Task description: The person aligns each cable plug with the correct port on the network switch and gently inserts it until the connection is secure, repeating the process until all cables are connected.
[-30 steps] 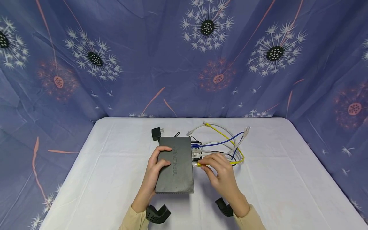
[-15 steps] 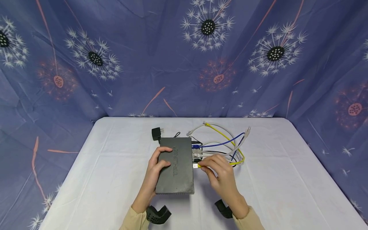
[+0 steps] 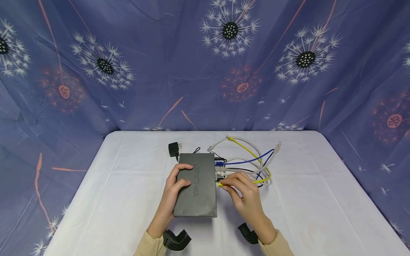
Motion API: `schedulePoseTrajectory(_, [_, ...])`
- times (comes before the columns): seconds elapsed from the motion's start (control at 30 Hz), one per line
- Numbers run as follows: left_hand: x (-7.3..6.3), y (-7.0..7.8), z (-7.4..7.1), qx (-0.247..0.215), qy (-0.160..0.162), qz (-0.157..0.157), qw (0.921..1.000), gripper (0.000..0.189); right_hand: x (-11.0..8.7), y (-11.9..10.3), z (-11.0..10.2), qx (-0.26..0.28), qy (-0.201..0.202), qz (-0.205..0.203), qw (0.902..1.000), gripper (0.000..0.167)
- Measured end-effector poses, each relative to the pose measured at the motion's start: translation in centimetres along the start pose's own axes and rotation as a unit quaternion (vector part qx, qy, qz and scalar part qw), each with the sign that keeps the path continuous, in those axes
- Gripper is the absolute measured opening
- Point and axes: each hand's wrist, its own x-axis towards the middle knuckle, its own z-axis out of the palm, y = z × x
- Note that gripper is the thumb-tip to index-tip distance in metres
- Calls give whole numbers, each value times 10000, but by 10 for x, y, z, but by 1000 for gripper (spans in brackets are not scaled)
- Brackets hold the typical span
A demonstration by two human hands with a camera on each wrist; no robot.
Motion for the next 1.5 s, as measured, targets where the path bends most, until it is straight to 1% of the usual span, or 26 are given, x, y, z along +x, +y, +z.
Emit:
schedulePoseTrajectory(0.1, [0,2,0,-4,-26,27,10000,40,0,0,1,-30,82,-1,10000,27])
schedulePoseTrajectory(0.17, [0,3,0,44,-19,62,10000,40,1,0,2,-21,128,-34,9999,22])
schedulePoseTrajectory(0.27, [1,5,-1,162,30,95,9998,40,2,2,4,7,184,-143,9997,9])
schedulePoseTrajectory(0.3, [1,5,-1,185,41,100,9998,40,2,2,4,6,205,-180,9996,9])
schedulePoseTrajectory(0.4, [2,7,-2,247,52,137,9996,40,5,3,6,15,259,-299,9992,15])
schedulePoseTrajectory(0.5, [4,10,-2,246,22,159,9996,41,9,4,7,39,317,-398,9987,11])
schedulePoseTrajectory(0.63, [9,14,-2,244,49,167,9996,41,16,7,7,62,329,-481,9983,11])
schedulePoseTrajectory(0.83, [17,22,-5,315,80,223,9992,41,27,10,10,162,259,-394,9988,6])
schedulePoseTrajectory(0.97, [20,26,-7,433,130,158,9989,40,33,11,12,238,303,-382,9985,20])
schedulePoseTrajectory(1.03, [21,29,-7,450,144,107,9988,40,35,12,14,243,368,-440,9981,22])
schedulePoseTrajectory(1.17, [23,33,-6,365,102,64,9993,40,39,12,14,237,431,-492,9976,9])
schedulePoseTrajectory(1.2, [24,33,-5,331,93,63,9994,40,40,13,13,226,433,-500,9976,9])
schedulePoseTrajectory(1.27, [25,34,-5,237,86,83,9996,40,42,13,13,214,423,-503,9976,12])
schedulePoseTrajectory(1.3, [26,34,-5,181,83,75,9998,39,43,13,13,201,405,-512,9977,16])
schedulePoseTrajectory(1.4, [29,32,-6,-26,118,33,9999,39,44,15,12,206,237,-420,9986,25])
schedulePoseTrajectory(1.5, [31,29,-7,-250,181,-83,9995,38,44,17,11,174,-15,-240,9996,21])
